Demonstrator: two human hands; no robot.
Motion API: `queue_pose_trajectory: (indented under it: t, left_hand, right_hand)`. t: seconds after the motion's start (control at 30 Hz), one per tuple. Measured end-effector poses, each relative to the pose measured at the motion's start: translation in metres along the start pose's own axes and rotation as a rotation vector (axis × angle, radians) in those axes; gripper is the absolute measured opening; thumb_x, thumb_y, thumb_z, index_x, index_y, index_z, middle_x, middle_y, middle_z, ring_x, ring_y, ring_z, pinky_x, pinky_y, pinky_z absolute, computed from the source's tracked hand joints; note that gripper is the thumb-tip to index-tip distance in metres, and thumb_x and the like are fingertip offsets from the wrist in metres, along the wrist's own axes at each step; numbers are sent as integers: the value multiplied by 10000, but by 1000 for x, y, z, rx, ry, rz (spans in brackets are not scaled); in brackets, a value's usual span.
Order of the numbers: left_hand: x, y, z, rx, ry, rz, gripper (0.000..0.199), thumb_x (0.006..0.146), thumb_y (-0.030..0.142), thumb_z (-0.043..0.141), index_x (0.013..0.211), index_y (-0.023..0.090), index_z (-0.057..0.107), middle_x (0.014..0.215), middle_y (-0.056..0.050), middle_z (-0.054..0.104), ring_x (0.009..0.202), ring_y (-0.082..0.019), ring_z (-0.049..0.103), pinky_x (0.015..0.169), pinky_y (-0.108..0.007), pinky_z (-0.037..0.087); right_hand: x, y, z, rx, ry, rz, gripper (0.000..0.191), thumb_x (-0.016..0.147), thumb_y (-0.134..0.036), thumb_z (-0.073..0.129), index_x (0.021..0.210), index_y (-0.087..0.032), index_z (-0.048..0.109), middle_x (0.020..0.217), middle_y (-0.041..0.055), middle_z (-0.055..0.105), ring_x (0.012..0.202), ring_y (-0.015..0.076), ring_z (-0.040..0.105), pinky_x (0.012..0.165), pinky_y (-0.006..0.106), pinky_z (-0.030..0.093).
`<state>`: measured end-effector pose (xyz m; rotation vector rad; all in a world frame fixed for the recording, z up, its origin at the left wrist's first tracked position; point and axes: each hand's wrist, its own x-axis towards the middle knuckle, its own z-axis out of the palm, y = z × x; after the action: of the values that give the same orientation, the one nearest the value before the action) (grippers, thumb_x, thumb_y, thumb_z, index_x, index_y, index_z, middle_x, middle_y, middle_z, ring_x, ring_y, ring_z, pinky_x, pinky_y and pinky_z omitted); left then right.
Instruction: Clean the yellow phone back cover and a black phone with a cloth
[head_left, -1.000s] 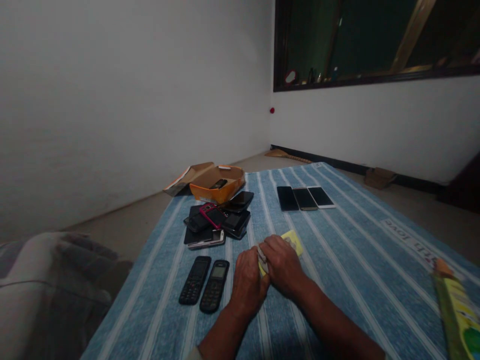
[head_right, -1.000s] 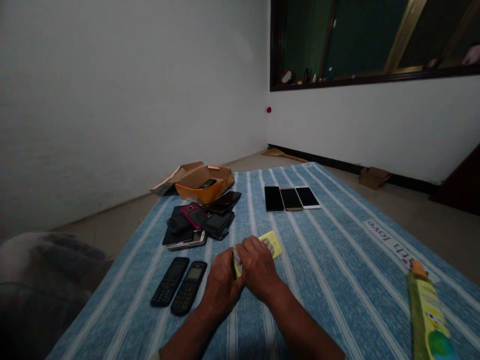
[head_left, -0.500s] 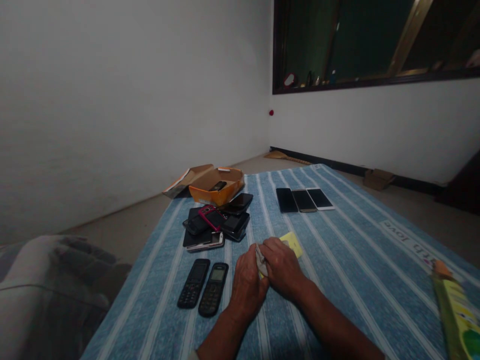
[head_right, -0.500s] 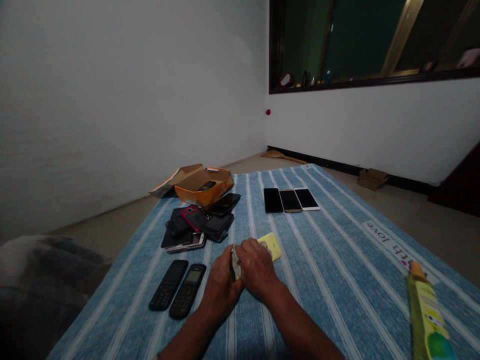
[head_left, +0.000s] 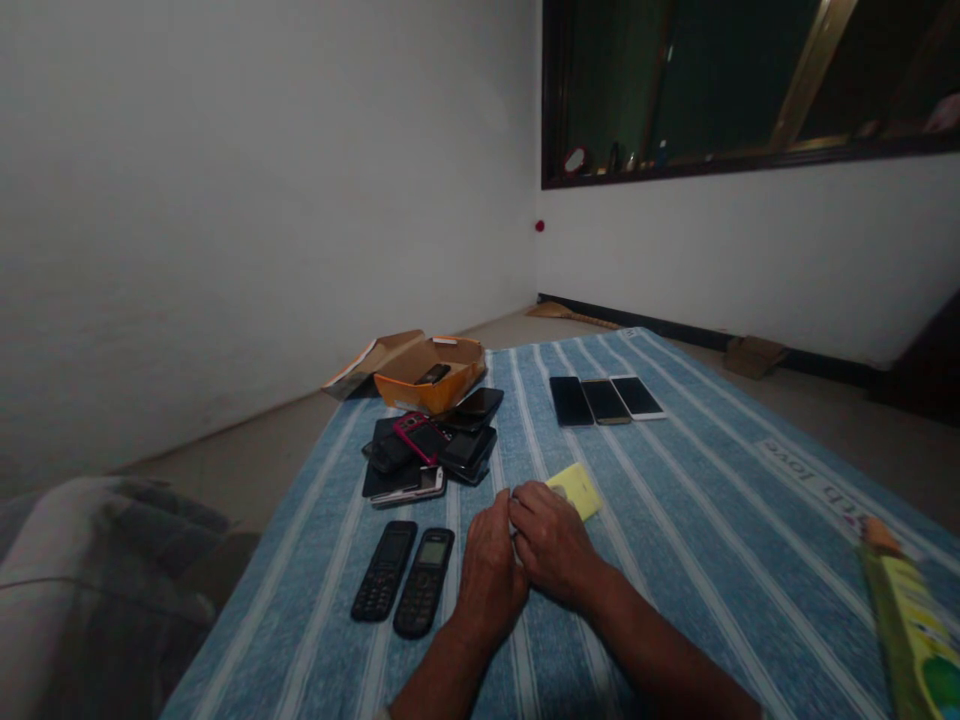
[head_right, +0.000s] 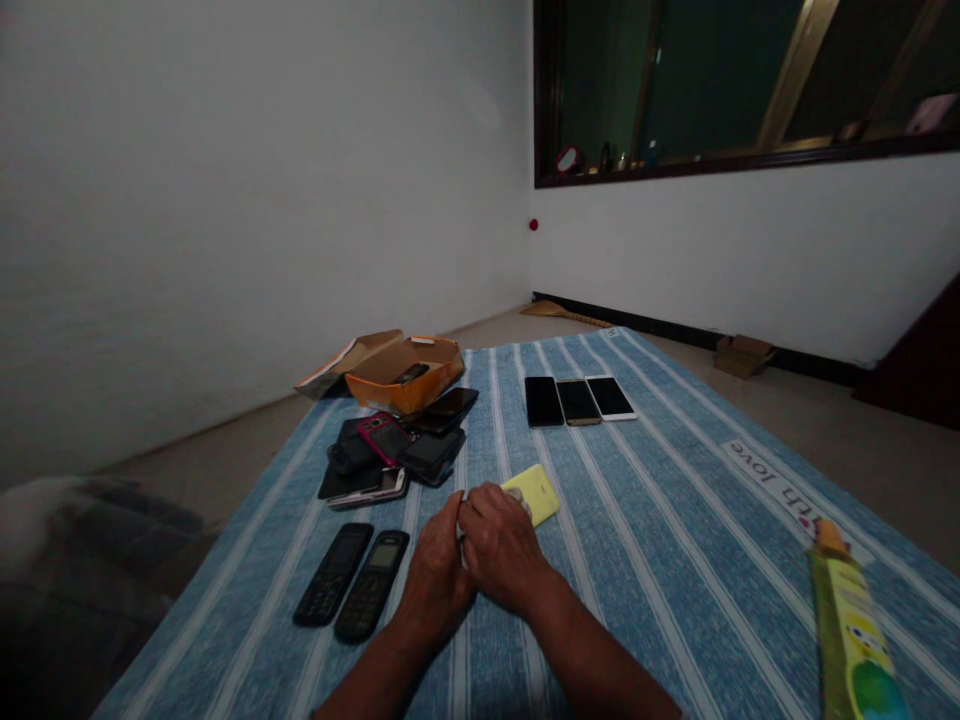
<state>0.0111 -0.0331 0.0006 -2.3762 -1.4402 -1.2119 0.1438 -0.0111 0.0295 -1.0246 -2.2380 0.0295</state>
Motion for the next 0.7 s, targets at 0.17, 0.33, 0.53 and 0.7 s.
queue_pose_trajectory:
  t: [0.17, 0.33, 0.53, 0.7]
  left_hand:
    - [-1, -2, 1, 44, 15, 8, 632, 858, 151, 422, 1458, 108, 229, 1097, -165, 648, 960, -279, 648, 819, -446, 552]
    - [0, -2, -1, 53, -10, -21, 641, 894, 187, 432, 1478, 109, 182, 1115, -172, 648, 969, -283, 654, 813, -447, 558]
    - [1, -1, -2, 50, -38, -59, 689, 896, 176, 427, 1498, 123, 96, 1150, -175, 641, 1011, -283, 651, 817, -442, 556]
    - [1, -1, -3, 69, -30, -68, 697, 881, 176, 444, 1497, 114, 123, 1110, -166, 659, 942, -279, 658, 810, -444, 551]
  right_hand:
    - [0, -5, 7, -43, 35, 64, 147, 816, -66, 515, 867, -185, 585, 889, 42, 575, 875, 210, 465, 772, 343, 342]
    - [5, -13, 14, -89, 117, 145, 115, 828, -87, 525, 804, -195, 556, 839, 39, 568, 837, 209, 456, 733, 344, 313]
    - [9, -11, 19, -99, 152, 152, 120, 826, -108, 529, 759, -206, 549, 790, 34, 566, 802, 206, 464, 703, 341, 304]
    - [11, -8, 24, -85, 196, 173, 170, 829, -87, 503, 723, -212, 546, 748, 30, 570, 776, 200, 469, 677, 330, 299]
